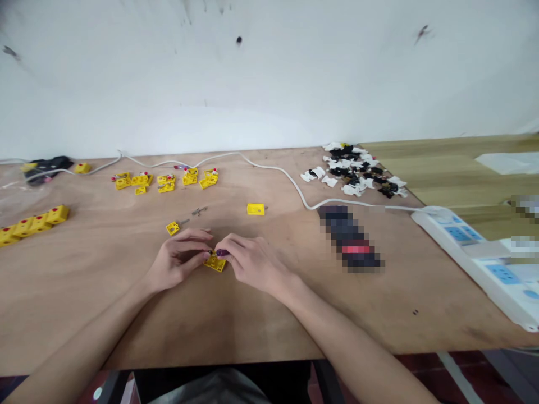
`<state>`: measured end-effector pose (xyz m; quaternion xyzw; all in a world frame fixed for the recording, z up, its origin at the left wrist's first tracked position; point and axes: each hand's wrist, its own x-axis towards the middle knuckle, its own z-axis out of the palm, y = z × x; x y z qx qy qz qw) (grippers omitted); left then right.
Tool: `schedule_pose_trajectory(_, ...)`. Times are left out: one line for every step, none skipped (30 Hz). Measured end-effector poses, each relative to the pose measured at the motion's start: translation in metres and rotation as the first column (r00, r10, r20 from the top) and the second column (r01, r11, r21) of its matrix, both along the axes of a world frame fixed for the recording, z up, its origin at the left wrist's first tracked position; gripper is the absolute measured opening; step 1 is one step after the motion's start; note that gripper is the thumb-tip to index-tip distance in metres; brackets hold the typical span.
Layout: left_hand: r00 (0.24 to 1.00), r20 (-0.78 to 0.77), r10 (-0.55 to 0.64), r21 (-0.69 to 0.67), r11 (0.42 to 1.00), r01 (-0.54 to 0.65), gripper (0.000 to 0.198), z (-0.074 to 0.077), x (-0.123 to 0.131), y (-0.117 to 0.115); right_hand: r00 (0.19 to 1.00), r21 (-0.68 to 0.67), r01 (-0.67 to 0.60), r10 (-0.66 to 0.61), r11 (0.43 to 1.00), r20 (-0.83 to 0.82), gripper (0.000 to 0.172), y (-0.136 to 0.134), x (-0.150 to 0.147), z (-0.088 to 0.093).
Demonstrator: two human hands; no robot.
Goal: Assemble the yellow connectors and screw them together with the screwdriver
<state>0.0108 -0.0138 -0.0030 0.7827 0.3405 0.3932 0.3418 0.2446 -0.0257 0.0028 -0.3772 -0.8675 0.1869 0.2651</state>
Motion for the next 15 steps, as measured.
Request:
schedule_pose_trajectory(1.0,-0.004,0.002,0.009,1.0,-0.002,0.015,0.0003,0.0004,-0.0002,1.0,0.01,-0.001,0.001,1.0,0.008,0.022,-0.0001,-0.0002,0.0004)
schedule_pose_trajectory(1.0,-0.007,-0.002,0.018,1.0,0.002,0.015,0.0007,0.0008,-0.0005,1.0,0.018,-0.003,0.003,1.0,0.01,0.022,-0.0001,-0.0002,0.0009)
schedule_pose_trajectory(1.0,-0.009,-0.008,0.028,1.0,0.008,0.015,0.0014,0.0012,-0.0009,1.0,0.025,-0.005,0.005,1.0,0.011,0.022,0.0,-0.0002,0.0014)
schedule_pose_trajectory(1.0,-0.008,-0.014,0.036,0.999,0.014,0.016,0.0023,0.0017,-0.0013,1.0,0.028,-0.006,0.005,1.0,0.013,0.023,0.0,-0.0002,0.0021)
schedule_pose_trajectory(1.0,-0.006,-0.019,0.044,0.999,0.019,0.016,0.0034,0.0024,-0.0017,1.0,0.032,-0.006,0.005,0.999,0.018,0.023,-0.0001,-0.0001,0.0029)
schedule_pose_trajectory(1.0,-0.005,-0.02,0.054,0.998,0.021,0.015,0.0045,0.0032,-0.0022,1.0,0.035,-0.007,0.006,0.999,0.03,0.023,-0.0003,-0.0002,0.0038)
schedule_pose_trajectory(1.0,-0.006,-0.021,0.066,0.998,0.021,0.015,0.0057,0.0042,-0.0028,0.999,0.039,-0.008,0.006,0.999,0.043,0.024,-0.0006,-0.0005,0.0049)
schedule_pose_trajectory(1.0,-0.01,-0.02,0.08,0.997,0.021,0.015,0.0068,0.0052,-0.0034,0.998,0.045,-0.008,0.005,0.999,0.057,0.025,-0.0011,-0.0009,0.006)
schedule_pose_trajectory(1.0,-0.016,-0.02,0.095,0.995,0.021,0.015,0.0077,0.0063,-0.0041,0.998,0.053,-0.009,0.005,0.999,0.069,0.026,-0.0016,-0.0014,0.007)
schedule_pose_trajectory(1.0,-0.021,-0.018,0.11,0.994,0.02,0.015,0.0085,0.0074,-0.0047,0.997,0.064,-0.011,0.006,0.998,0.078,0.027,-0.0022,-0.0021,0.0079)
schedule_pose_trajectory(1.0,-0.023,-0.013,0.123,0.992,0.016,0.015,0.0091,0.0084,-0.0053,0.997,0.073,-0.011,0.005,0.997,0.082,0.027,-0.0028,-0.0028,0.0085)
schedule_pose_trajectory(1.0,-0.023,-0.009,0.133,0.991,0.012,0.015,0.0095,0.0093,-0.0059,0.997,0.079,-0.007,0.0,0.997,0.081,0.027,-0.0033,-0.0036,0.0088)
schedule_pose_trajectory(1.0,-0.024,-0.003,0.14,0.99,0.007,0.014,0.0099,0.0099,-0.0064,0.997,0.083,0.001,-0.007,0.997,0.074,0.026,-0.0038,-0.0043,0.0086)
schedule_pose_trajectory(1.0,-0.024,0.002,0.145,0.989,0.002,0.014,0.0101,0.0103,-0.0069,0.998,0.079,0.008,-0.014,0.997,0.065,0.025,-0.0042,-0.005,0.008)
schedule_pose_trajectory(1.0,-0.026,0.004,0.149,0.989,0.0,0.014,0.0102,0.0103,-0.0074,0.998,0.068,0.017,-0.02,0.998,0.052,0.025,-0.0045,-0.0056,0.007)
